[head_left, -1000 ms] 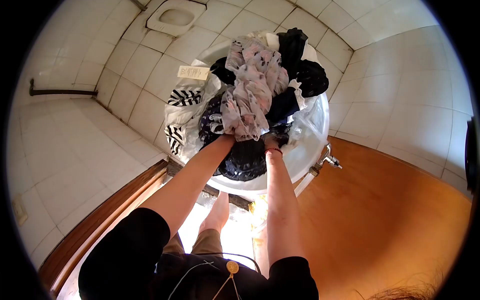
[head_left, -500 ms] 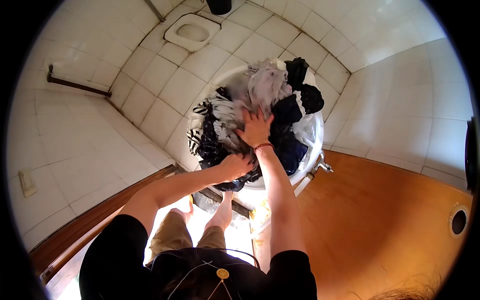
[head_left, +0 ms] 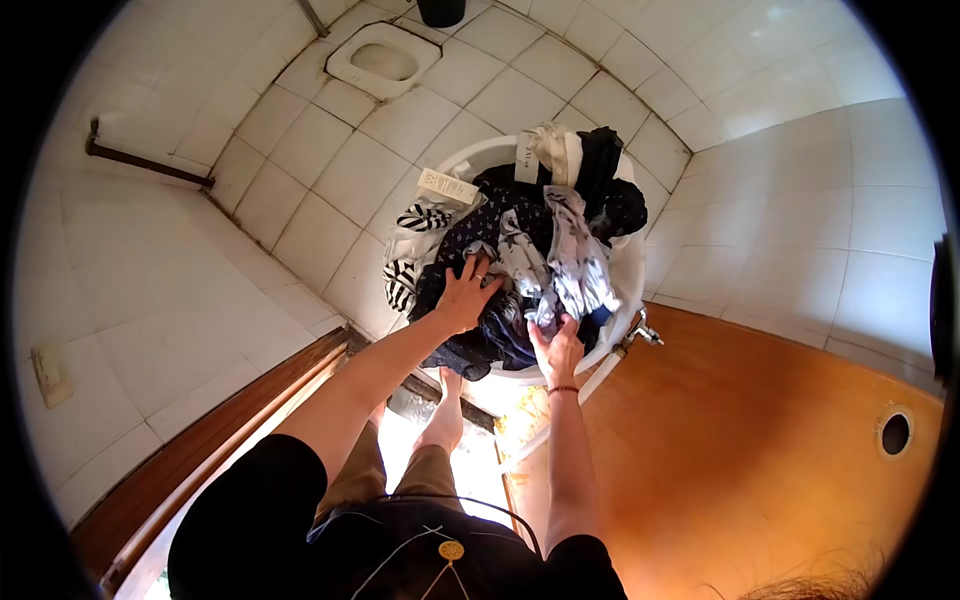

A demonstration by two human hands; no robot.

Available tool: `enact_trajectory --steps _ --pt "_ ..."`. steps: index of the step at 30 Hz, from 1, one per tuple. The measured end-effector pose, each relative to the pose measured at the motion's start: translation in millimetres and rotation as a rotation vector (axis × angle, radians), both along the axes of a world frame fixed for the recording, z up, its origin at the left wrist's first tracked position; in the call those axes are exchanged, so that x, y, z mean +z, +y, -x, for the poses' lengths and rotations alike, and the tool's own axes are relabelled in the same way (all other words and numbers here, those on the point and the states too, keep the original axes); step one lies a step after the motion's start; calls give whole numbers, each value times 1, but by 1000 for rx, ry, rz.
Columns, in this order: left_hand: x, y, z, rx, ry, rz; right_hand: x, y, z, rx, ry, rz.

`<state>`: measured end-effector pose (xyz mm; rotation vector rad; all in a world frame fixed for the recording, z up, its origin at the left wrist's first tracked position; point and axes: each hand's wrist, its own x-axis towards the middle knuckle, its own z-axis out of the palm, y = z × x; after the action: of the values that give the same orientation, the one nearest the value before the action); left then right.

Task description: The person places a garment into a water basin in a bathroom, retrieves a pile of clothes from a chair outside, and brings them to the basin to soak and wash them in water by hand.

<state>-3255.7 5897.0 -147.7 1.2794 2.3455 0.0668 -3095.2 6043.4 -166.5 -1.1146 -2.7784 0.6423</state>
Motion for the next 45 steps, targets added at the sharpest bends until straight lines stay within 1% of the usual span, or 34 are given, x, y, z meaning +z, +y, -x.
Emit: enact_trajectory --steps 1,3,4,5,7,8,9,10,11,13,14,15,16,17,18,19,20,21,23,24,25,27,29,30,31,33,36,37,38,39,40,41,43,45 --pt "-13 -4 -1 -4 -11 -3 12 -10 -1 -2 -47 -10" --pt "-39 -10 -1 -42 -83 -46 27 -21 5 -19 116 -95" --pt "-39 -13 -1 -46 -89 -61 43 -27 15 -14 193 -155" --pt "-37 -17 -2 -51 -93 -67 62 -33 25 -37 151 -191" --pt "-28 -25 -2 -156 -145 -26 81 -40 43 26 -9 -290" --pt "-22 -29 -3 -165 -141 -31 74 -44 48 56 -75 -265" --pt "-14 -33 -5 -229 -115 -33 58 -48 48 82 -144 -238" --pt "-6 -39 -9 -297 -90 -32 32 -49 45 122 -156 -129" --pt "-1 -43 -10 -310 -85 -35 28 -57 51 142 -314 -16" --pt "7 -53 -13 -155 4 -196 6 -57 55 75 -333 86" --pt "8 -54 -9 -142 27 -192 -9 -52 55 93 -321 70" --pt "16 -53 -4 -154 23 -188 -25 -46 53 106 -312 57" --pt "27 -47 5 -201 131 -218 -27 -40 56 172 -312 41" --pt "34 -41 12 -244 234 -245 -29 -34 62 101 -440 235" --pt "33 -32 18 -265 234 -178 -41 -30 61 102 -472 234" --pt "26 -23 24 -285 235 -113 -58 -25 59 104 -503 231" --pt "15 -17 28 -265 229 -53 -74 -20 56 110 -463 284" --pt "4 -15 30 -262 225 -49 -72 -23 56 114 -467 288" --pt "-16 -6 33 -191 18 67 -59 -22 60 62 -425 264" --pt "-28 -4 31 -184 44 61 -70 -18 57 91 -322 254" --pt "-40 -1 28 -182 45 64 -87 -11 53 94 -321 257" --pt "-59 9 27 -196 80 122 -112 3 49 335 -518 240" --pt "-76 20 25 -192 51 191 -134 9 44 398 -568 237" --pt "-79 26 23 -185 21 252 -140 9 43 375 -559 228" --pt "-82 31 21 -188 25 257 -146 10 42 354 -546 221" --pt "-83 39 23 -177 -59 348 -161 13 44 322 -520 203" --pt "-81 43 17 -158 -66 397 -184 18 46 291 -506 189" --pt "-106 45 12 -162 -60 400 -193 21 46 278 -505 188" --pt "-152 47 5 54 -31 222 -202 22 44 261 -502 187" --pt "-181 48 3 162 -14 136 -213 23 43 245 -499 184" --pt "-207 49 2 266 0 40 -211 21 42 247 -504 191" --pt "-230 48 -1 285 -16 -70 -208 18 37 263 -519 205" --pt "-230 41 -10 295 -48 -185 -175 5 28 326 -550 253" --pt "-176 30 -9 -63 93 8 -113 -13 22 348 -539 379"
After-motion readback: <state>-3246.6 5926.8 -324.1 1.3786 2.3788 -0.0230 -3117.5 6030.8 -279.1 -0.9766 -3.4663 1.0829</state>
